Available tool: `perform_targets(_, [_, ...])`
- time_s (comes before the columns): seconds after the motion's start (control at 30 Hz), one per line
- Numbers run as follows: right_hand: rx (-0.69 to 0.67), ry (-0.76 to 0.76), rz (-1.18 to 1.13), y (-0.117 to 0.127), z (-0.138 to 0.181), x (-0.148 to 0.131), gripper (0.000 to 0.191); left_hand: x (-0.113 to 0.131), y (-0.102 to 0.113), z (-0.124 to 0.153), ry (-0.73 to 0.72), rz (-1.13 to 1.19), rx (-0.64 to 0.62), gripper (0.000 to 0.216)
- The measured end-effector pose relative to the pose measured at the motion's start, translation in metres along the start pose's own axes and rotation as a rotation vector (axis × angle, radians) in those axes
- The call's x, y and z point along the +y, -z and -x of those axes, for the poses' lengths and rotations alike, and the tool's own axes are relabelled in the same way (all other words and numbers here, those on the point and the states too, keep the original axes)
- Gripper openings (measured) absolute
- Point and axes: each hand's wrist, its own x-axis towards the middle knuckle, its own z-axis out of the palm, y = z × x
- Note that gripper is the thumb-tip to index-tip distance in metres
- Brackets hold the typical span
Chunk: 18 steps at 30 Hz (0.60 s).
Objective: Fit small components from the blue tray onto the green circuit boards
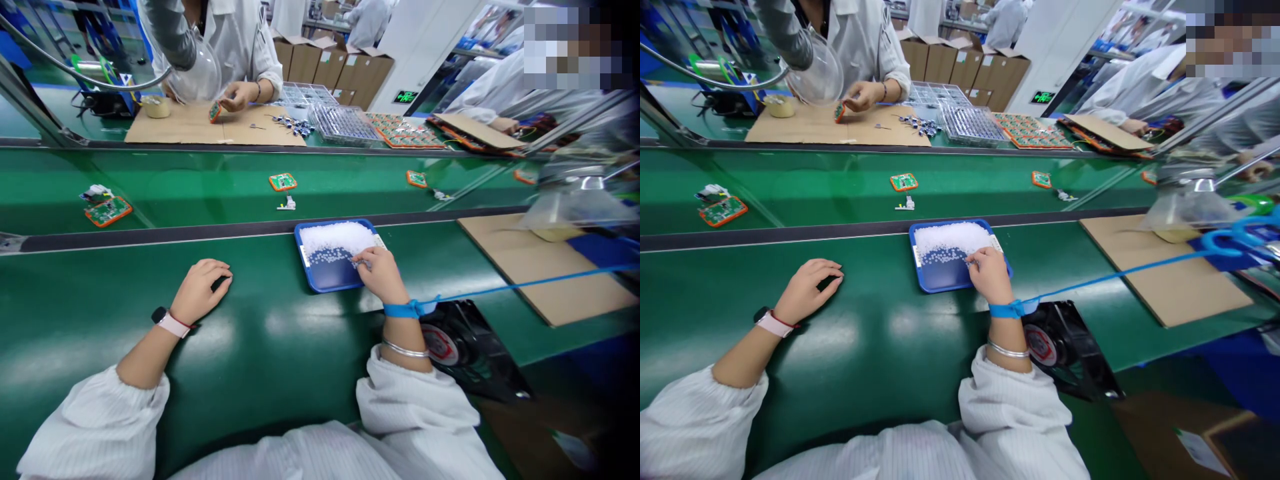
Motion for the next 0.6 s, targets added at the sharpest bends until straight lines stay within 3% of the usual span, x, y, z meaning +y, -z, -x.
perform_targets(0.6, [-0.034,-0.028,-0.051,0.0016,-0.0004,0.0016,0.022,0.0027,0.0032,-0.0018,0.030,0.040,0.027,0.018])
